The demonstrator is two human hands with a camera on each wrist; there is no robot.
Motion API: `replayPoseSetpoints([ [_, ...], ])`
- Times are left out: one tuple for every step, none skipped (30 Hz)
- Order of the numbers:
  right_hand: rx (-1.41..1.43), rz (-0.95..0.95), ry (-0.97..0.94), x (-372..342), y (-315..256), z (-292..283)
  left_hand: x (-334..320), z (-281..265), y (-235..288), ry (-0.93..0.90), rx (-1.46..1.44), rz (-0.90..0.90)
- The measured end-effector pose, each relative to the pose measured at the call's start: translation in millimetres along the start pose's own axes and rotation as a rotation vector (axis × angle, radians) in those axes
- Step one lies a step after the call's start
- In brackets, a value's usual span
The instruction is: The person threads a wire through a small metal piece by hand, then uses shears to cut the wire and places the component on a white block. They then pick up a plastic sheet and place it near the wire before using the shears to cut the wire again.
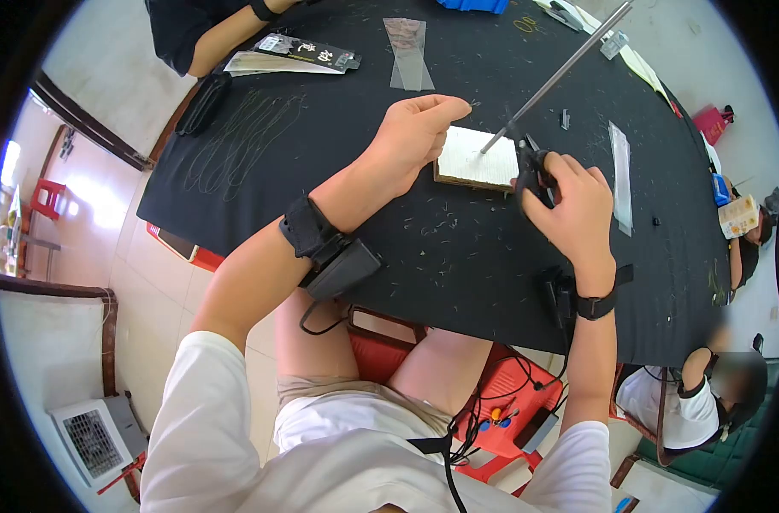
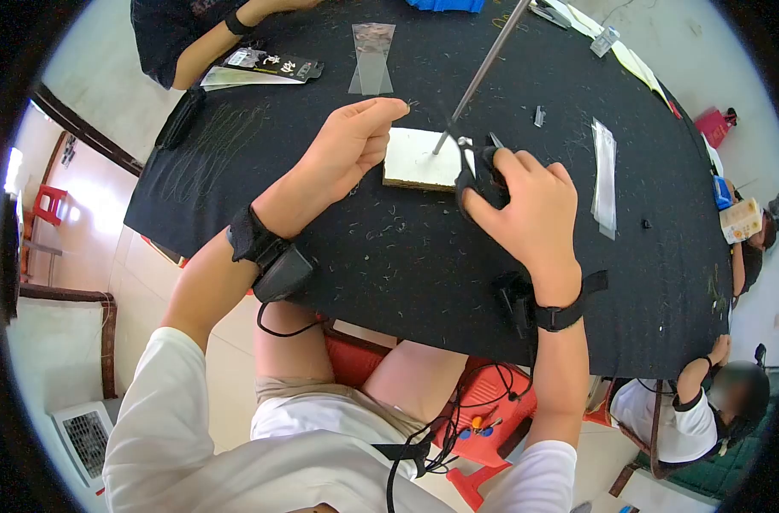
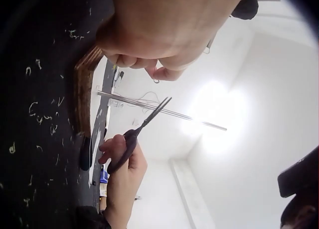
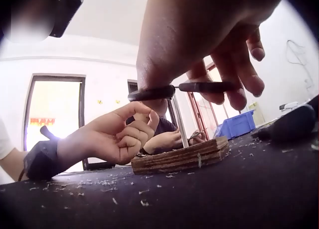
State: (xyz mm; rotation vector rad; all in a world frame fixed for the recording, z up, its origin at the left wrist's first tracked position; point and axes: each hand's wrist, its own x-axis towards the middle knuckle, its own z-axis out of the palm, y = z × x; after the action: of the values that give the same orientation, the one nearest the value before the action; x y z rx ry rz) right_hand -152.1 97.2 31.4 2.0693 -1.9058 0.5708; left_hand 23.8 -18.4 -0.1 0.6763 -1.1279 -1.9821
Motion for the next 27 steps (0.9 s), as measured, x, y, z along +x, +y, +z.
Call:
replayPoseSetpoints([
  [0.001,0.003,0.0,0.0,-0.9,0.1,-0.4,0.4,-0.3,0.003,0.0,-0.006],
  [-0.026,-0.015,0.006,-0.3,-1.7,-0.3,-0.3,0.5,-1.2,0.001,0.003,-0.009],
  [-0.054,-0.035,0.012,-0.6,-2.6,-0.9,-0.3,0.6,-2.3,-0.005,0.002,-0.007],
  [-0.054,-0.032,0.011,-1.2,-3.6,-1.5,-0.3,0.8,-3.3,-0.012,0.0,-0.006],
  [-0.047,-0.034,0.02,-1.6,-4.7,-2.1,-0.2,0.6,-3.7,-0.013,0.0,-0.008],
  [-0.04,-0.036,0.03,-2.2,-5.1,-2.5,-0.1,0.5,-3.2,-0.019,-0.003,-0.013],
  [-0.04,-0.034,0.029,-3.1,-4.8,-2.3,-0.2,0.7,-3.1,-0.024,-0.005,-0.017],
  [-0.03,-0.038,0.038,-3.8,-4.5,-1.9,-0.4,1.0,-3.3,-0.026,-0.004,-0.019],
  [-0.02,-0.042,0.048,-3.9,-4.4,-1.5,-0.4,1.1,-3.1,-0.035,-0.012,-0.023],
  [-0.019,-0.041,0.048,-4.0,-4.6,-1.6,-0.8,1.0,-3.1,-0.043,-0.021,-0.026],
  [-0.039,-0.033,0.032,-3.9,-4.9,-2.2,-1.4,1.3,-2.8,-0.042,-0.021,-0.027],
  [-0.06,-0.025,0.016,-3.7,-5.1,-2.6,-2.0,2.1,-2.2,-0.039,-0.01,-0.02],
  [-0.06,-0.026,0.015,-3.7,-5.0,-2.4,-2.4,2.5,-1.9,-0.036,0.001,-0.014],
  [-0.057,-0.02,0.016,-3.7,-4.9,-2.0,-2.1,2.0,-2.2,-0.035,-0.001,-0.014],
  [-0.055,-0.015,0.018,-3.7,-4.6,-1.8,-1.5,1.6,-2.6,-0.04,0.002,-0.012],
  [-0.056,-0.015,0.017,-3.6,-4.4,-1.9,-1.1,1.3,-2.6,-0.045,0.006,-0.01],
  [-0.058,-0.016,0.016,-3.5,-4.1,-1.8,-1.2,1.4,-2.9,-0.045,0.006,-0.01],
  [-0.061,-0.017,0.015,-3.5,-4.0,-1.7,-1.5,2.0,-2.8,-0.044,0.008,-0.013],
  [-0.061,-0.016,0.015,-3.5,-3.9,-1.3,-1.8,2.4,-2.6,-0.044,0.009,-0.016],
  [-0.057,-0.018,0.019,-3.6,-3.7,-1.0,-2.0,2.5,-2.4,-0.044,0.009,-0.017],
  [-0.053,-0.021,0.023,-3.7,-3.5,-0.8,-2.1,2.6,-2.4,-0.05,0.011,-0.014],
  [-0.053,-0.021,0.021,-3.8,-3.4,-0.7,-2.3,2.7,-2.4,-0.055,0.013,-0.011],
  [-0.052,-0.02,0.019,-3.8,-3.4,-0.5,-2.6,3.1,-2.3,-0.054,0.011,-0.011],
  [-0.051,-0.019,0.018,-3.7,-3.5,-0.4,-2.7,3.7,-2.2,-0.051,0.02,-0.005],
  [-0.05,-0.019,0.017,-3.8,-3.5,-0.2,-2.9,4.0,-2.2,-0.048,0.029,0.001],
  [-0.052,-0.019,0.015,-3.8,-3.4,-0.1,-2.9,3.9,-2.2,-0.047,0.028,0.0],
  [-0.054,-0.018,0.012,-3.9,-3.3,-0.1,-2.7,3.8,-2.3,-0.051,0.028,0.003],
])
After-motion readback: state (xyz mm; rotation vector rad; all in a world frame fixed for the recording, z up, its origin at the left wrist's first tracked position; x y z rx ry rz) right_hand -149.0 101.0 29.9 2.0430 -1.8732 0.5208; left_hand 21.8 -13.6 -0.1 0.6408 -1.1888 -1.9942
